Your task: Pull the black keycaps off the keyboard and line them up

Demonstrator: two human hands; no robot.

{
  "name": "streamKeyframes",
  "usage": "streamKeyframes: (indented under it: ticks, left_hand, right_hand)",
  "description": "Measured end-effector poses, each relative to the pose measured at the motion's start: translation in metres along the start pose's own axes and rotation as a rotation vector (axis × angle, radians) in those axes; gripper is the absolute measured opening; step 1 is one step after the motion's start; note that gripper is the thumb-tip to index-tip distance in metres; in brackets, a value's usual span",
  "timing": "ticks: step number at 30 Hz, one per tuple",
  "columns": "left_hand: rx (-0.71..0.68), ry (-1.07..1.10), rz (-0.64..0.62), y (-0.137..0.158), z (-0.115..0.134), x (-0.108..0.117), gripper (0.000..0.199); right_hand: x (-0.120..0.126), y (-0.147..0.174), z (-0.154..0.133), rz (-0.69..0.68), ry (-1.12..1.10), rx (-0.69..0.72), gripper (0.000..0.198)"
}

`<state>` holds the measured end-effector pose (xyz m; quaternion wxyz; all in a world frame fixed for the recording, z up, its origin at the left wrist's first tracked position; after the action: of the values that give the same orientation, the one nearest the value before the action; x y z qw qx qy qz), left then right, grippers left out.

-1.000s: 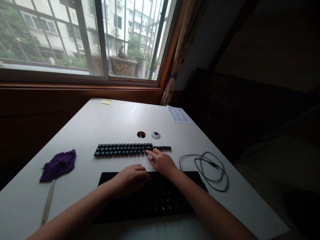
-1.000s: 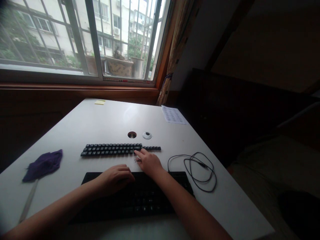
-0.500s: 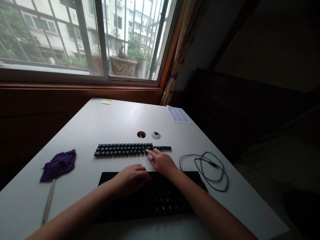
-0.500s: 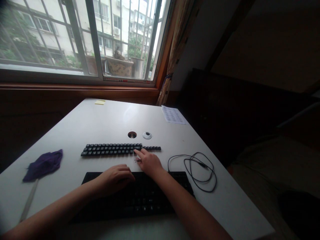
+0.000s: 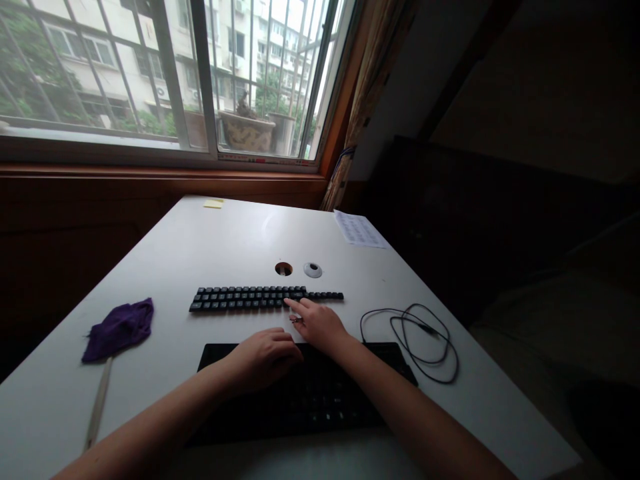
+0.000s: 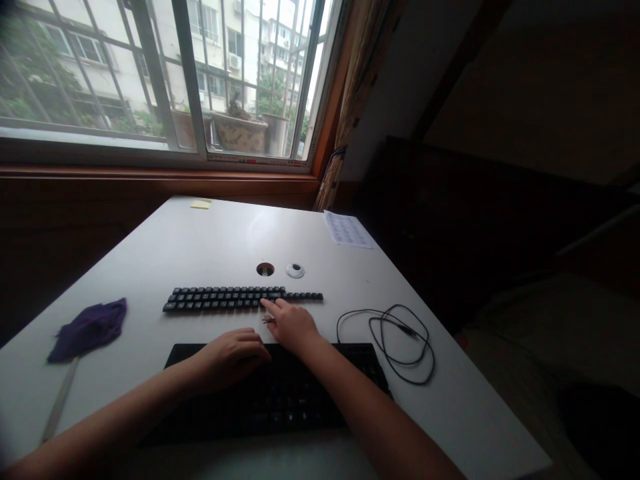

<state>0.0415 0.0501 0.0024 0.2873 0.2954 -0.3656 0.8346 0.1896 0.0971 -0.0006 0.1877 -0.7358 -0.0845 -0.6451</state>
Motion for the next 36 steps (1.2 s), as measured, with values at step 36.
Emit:
streamKeyframes:
  ticks: [36]
  left_hand:
    - [-0.024,-0.016,0.014,0.0004,0.0006,0.001,0.019]
  right_hand:
    - [0.001,0.002,-0.0051,-0.019,-0.008,-0.017,0.049]
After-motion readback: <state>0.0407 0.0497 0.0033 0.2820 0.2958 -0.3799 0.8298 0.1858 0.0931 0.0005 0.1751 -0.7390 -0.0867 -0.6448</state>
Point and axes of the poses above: each hand's wrist, its own y-axis away from the middle knuckle, its own x-axis out of the back of the hand, z = x × y, the point moved 4 cm from there along -y, towards the middle knuckle, and after that the axes turned 10 degrees about z, right-handed, at the moved point
